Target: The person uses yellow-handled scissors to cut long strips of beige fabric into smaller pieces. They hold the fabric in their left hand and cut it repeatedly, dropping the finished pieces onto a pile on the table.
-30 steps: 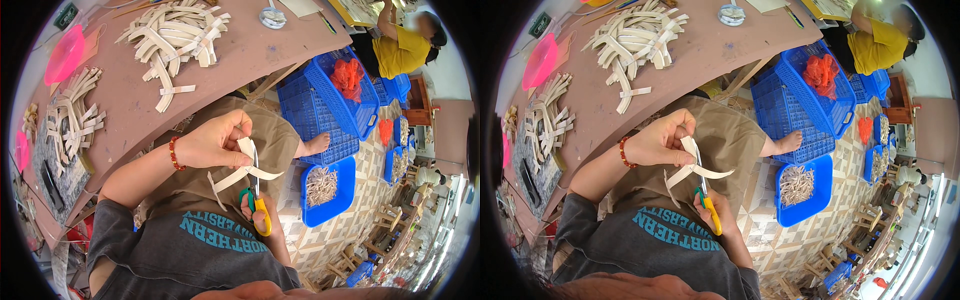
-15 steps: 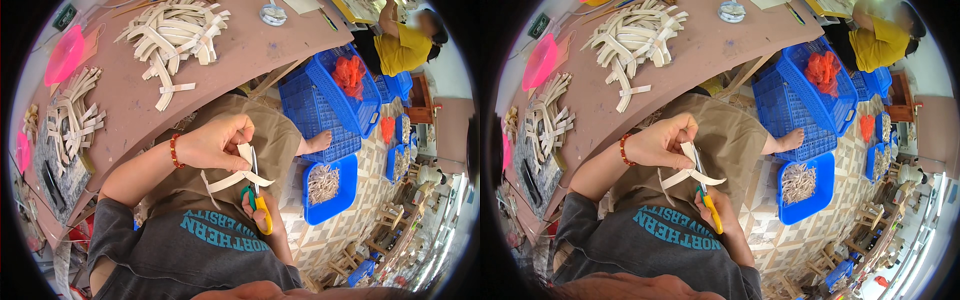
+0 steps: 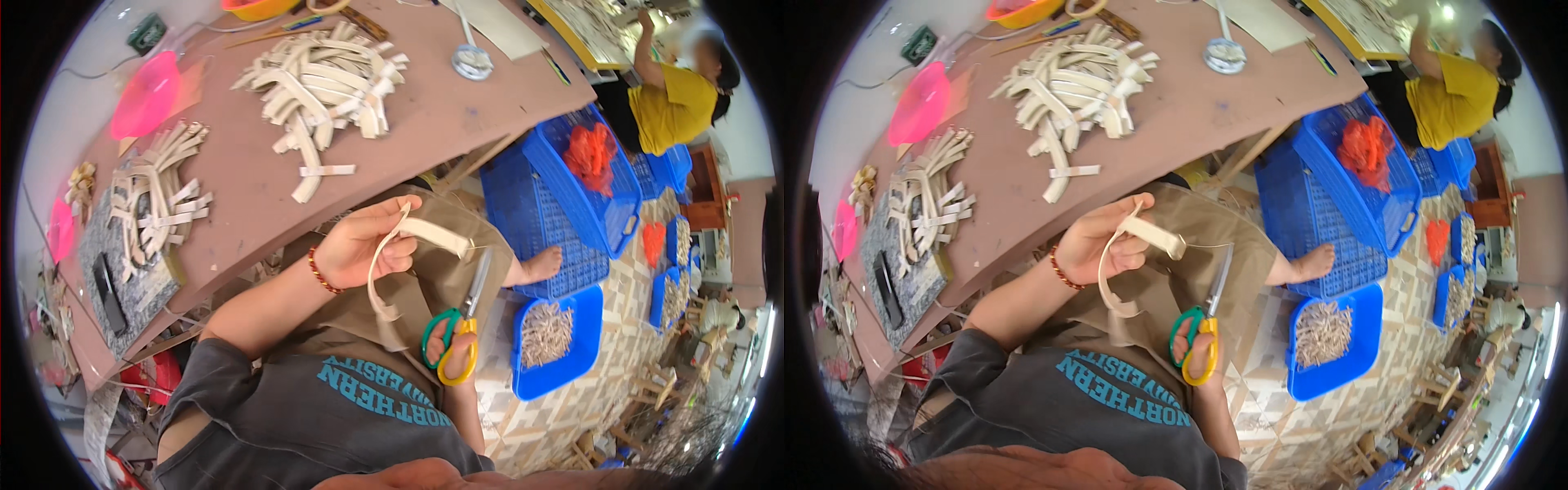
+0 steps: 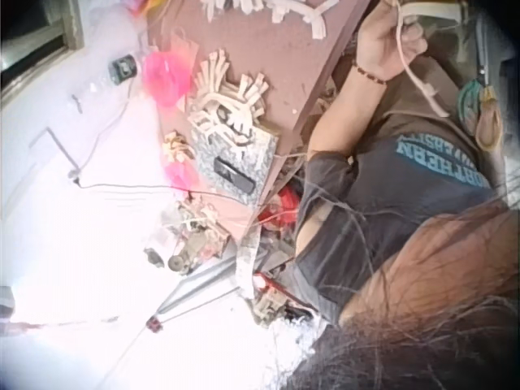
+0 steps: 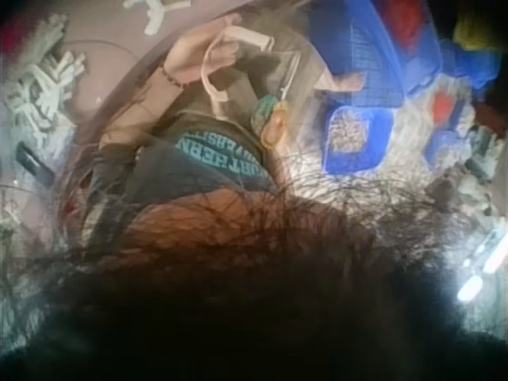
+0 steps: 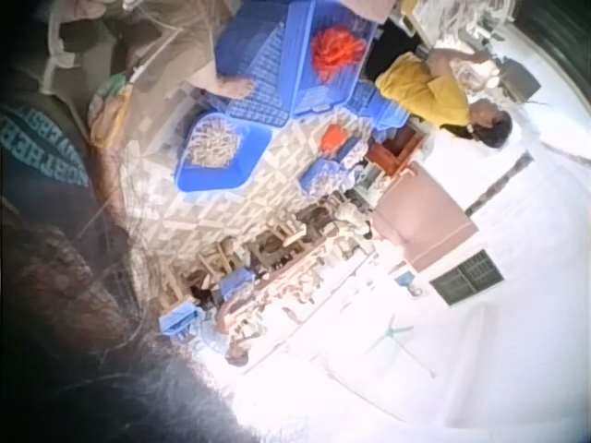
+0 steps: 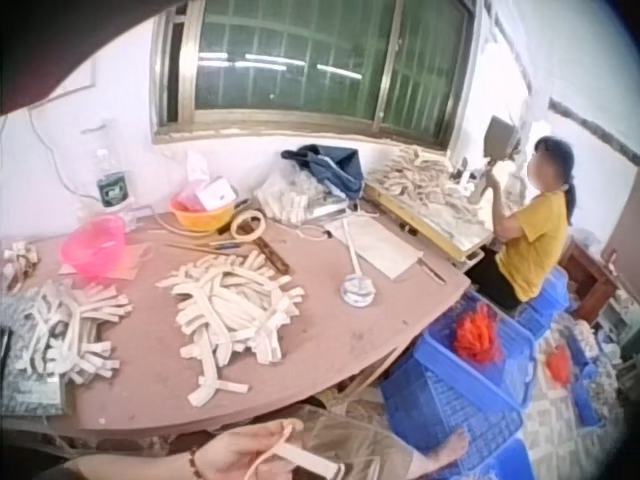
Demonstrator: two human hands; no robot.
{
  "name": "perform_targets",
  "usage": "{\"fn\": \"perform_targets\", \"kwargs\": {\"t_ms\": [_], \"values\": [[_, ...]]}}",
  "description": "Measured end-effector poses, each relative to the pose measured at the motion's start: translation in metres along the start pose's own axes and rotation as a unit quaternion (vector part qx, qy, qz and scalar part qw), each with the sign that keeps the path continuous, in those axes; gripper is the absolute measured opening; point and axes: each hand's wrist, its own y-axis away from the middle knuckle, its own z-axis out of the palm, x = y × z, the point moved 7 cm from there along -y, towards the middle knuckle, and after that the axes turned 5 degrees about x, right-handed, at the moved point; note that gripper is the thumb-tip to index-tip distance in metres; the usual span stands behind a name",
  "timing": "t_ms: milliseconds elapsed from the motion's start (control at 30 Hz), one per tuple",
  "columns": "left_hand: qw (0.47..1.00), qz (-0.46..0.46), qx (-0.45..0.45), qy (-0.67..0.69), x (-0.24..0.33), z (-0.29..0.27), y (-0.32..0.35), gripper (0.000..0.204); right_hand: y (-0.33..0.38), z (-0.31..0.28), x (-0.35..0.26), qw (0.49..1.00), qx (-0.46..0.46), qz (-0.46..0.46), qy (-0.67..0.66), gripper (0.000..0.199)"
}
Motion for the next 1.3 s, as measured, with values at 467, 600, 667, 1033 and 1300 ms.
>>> {"fn": "perform_targets", "kwargs": {"t_ms": [467,600,667,1033,1300], "values": [[0.983,0.029,0.002,0.183,0.003,-0.003,0.008,0.03,0.003,0.008,-0.001,0.997,-0.018,-0.034,0.062,0.071],[0.981,0.023,-0.008,0.195,0.001,0.004,0.01,0.03,0.006,0.01,-0.005,0.997,-0.03,-0.069,0.017,0.071],[0.981,0.023,-0.014,0.191,0.001,0.007,0.012,0.03,0.007,0.013,-0.008,0.994,-0.037,-0.106,-0.002,0.071],[0.984,0.026,-0.033,0.173,-0.004,0.014,0.025,0.03,0.023,0.012,-0.014,0.99,0.015,-0.125,0.062,0.023],[0.982,0.078,-0.025,0.168,0.013,0.013,0.036,0.031,0.028,0.02,-0.017,0.988,0.002,-0.123,0.099,0.03]]}}
